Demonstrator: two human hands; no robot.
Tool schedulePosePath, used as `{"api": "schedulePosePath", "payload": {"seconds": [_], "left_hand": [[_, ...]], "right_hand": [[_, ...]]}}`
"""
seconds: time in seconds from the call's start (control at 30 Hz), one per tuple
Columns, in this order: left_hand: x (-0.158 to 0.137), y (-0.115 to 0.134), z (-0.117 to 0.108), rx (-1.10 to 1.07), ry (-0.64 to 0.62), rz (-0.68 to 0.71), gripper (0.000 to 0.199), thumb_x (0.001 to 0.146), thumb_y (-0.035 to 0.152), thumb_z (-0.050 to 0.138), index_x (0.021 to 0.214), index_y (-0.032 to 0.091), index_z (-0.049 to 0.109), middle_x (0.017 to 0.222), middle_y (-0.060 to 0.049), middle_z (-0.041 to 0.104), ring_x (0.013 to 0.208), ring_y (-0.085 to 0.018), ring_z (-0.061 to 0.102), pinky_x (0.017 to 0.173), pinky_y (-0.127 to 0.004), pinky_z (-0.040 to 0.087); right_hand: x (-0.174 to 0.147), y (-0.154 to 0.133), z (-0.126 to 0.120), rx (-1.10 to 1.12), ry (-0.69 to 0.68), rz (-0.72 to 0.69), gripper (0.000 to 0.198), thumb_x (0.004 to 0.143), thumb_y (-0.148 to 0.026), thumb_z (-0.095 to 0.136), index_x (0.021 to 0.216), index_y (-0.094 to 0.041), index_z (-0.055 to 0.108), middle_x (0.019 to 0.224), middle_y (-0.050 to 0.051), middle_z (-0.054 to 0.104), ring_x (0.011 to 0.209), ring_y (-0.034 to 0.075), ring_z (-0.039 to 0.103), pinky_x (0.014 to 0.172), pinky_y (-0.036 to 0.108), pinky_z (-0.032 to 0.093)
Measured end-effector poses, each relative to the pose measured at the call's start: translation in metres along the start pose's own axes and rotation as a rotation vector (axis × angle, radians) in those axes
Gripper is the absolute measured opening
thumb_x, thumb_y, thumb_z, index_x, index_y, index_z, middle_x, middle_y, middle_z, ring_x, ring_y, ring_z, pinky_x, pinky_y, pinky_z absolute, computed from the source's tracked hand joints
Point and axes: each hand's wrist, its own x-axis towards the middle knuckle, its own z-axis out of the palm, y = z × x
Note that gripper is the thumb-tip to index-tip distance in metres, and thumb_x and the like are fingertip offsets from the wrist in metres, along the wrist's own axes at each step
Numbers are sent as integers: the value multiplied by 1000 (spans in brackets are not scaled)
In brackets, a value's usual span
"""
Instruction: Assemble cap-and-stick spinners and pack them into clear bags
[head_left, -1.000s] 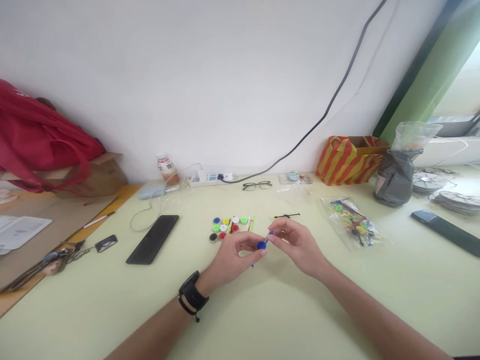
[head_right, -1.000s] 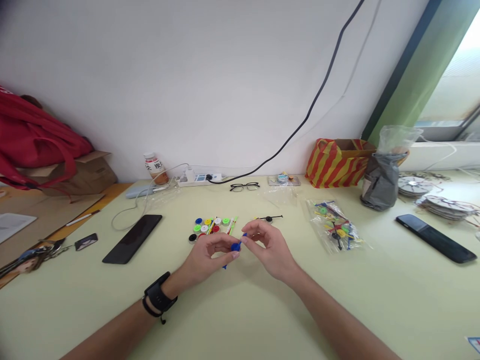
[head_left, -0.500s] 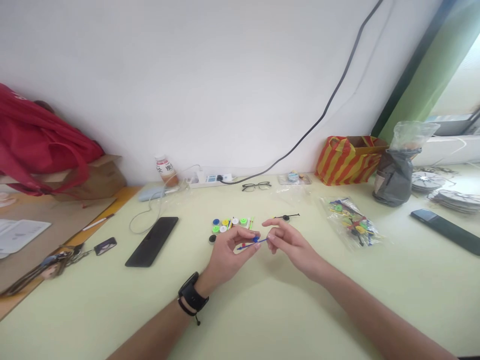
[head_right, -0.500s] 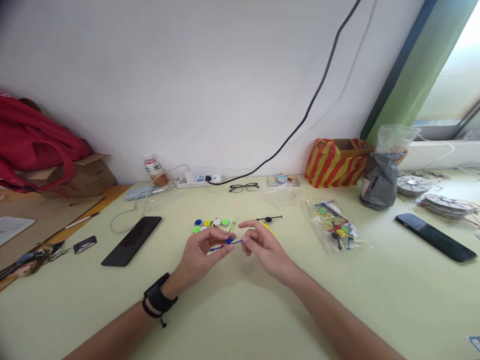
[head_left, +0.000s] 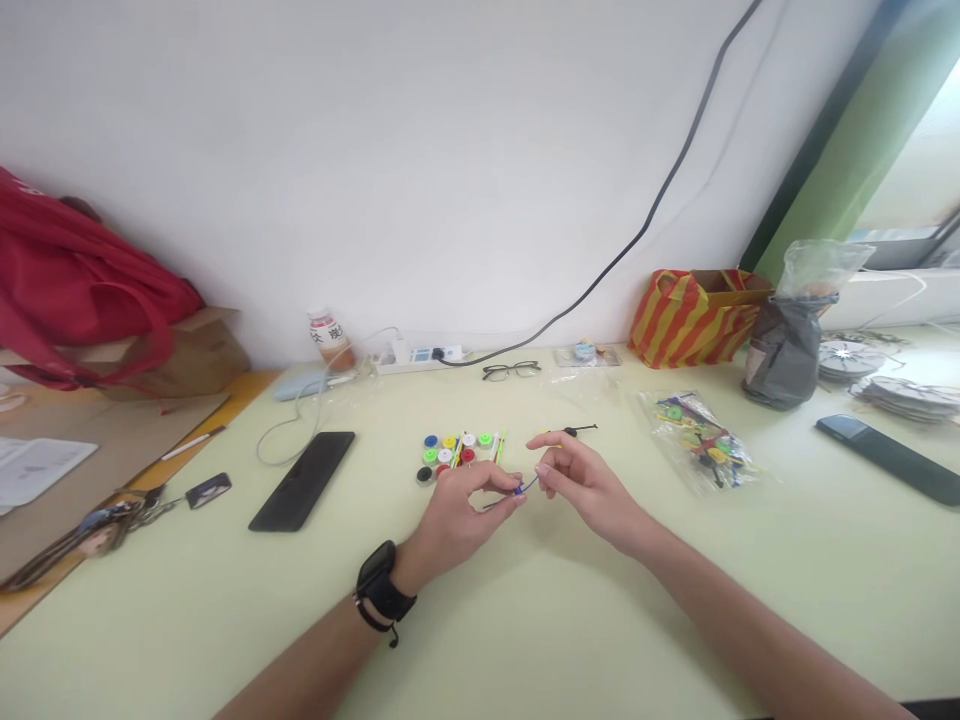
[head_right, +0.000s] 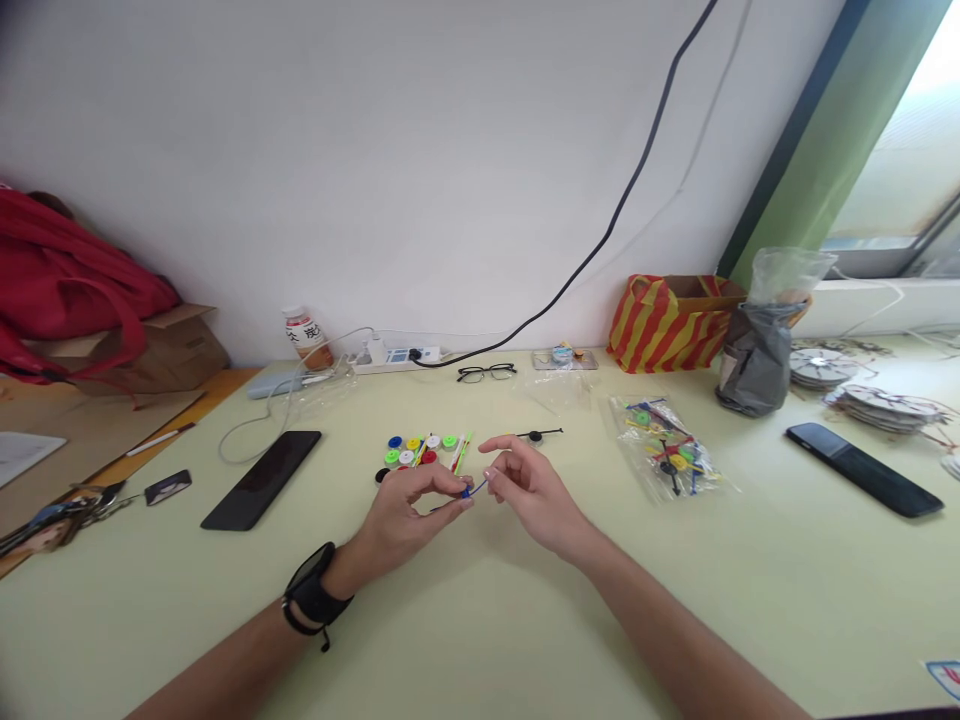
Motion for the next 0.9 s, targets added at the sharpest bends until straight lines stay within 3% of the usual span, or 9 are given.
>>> {"api": "schedulePosePath", "payload": {"seconds": [0.13,0.23,0.47,0.6,0.63,0.7,0.77,0.83,0.9], "left_hand": [[0,2,5,-244,-78,-59,9,89,25,76,91,17,72,110,-12,75,104,-23,72,92,-36,60],[0,3,7,-362,-125,-113,11,90,26,76,95,17,73,107,-11,74,102,-21,70,94,-36,59],[6,-1,5,-497,25,-264,19,84,27,83,97,16,75,95,-7,74,90,-17,71,86,-30,61],[7,0,3,-540,65,-306,22,79,27,87,95,16,76,93,-6,76,89,-17,73,86,-30,62],[7,-1,2,-543,69,-313,22,79,27,88,94,16,77,93,-6,76,89,-18,73,87,-30,62],[7,-2,2,-539,75,-316,22,78,27,88,94,16,77,93,-6,77,89,-18,74,87,-31,62],[7,-4,2,-532,82,-307,22,79,27,88,95,16,77,93,-6,77,90,-18,74,87,-31,63],[7,-5,2,-529,85,-296,21,80,27,87,96,16,77,93,-6,77,89,-18,74,87,-30,63],[7,-5,2,-533,83,-289,20,80,26,87,95,16,77,93,-6,77,89,-17,73,86,-30,62]], "right_hand": [[0,0,-2,-16,19,5,30,97,-48,63,117,-25,59,76,-3,51,73,16,50,71,32,43],[1,2,-3,-4,26,20,31,98,-45,62,121,-25,57,79,-3,56,76,17,54,76,33,46],[-3,5,-6,-298,166,-212,27,103,-41,54,125,-26,61,84,1,58,81,19,58,76,34,47],[-9,5,-1,-285,181,-308,43,105,-38,50,146,-30,40,98,2,58,78,17,56,77,34,48],[-10,6,0,-268,192,-303,37,105,-39,49,141,-29,45,100,2,58,76,17,55,77,35,48],[-10,7,1,-257,139,-229,25,106,-44,44,107,-25,60,89,1,57,70,16,51,72,34,46],[-9,8,0,-242,41,-121,50,107,-49,37,67,-22,48,66,-1,46,59,15,42,62,32,39],[-7,8,-2,-221,-9,-69,60,107,-54,36,56,-23,33,56,-3,33,55,14,33,56,32,32],[-5,6,-2,-197,22,-81,57,105,-56,42,59,-22,38,59,-4,34,57,14,33,57,31,29]]}}
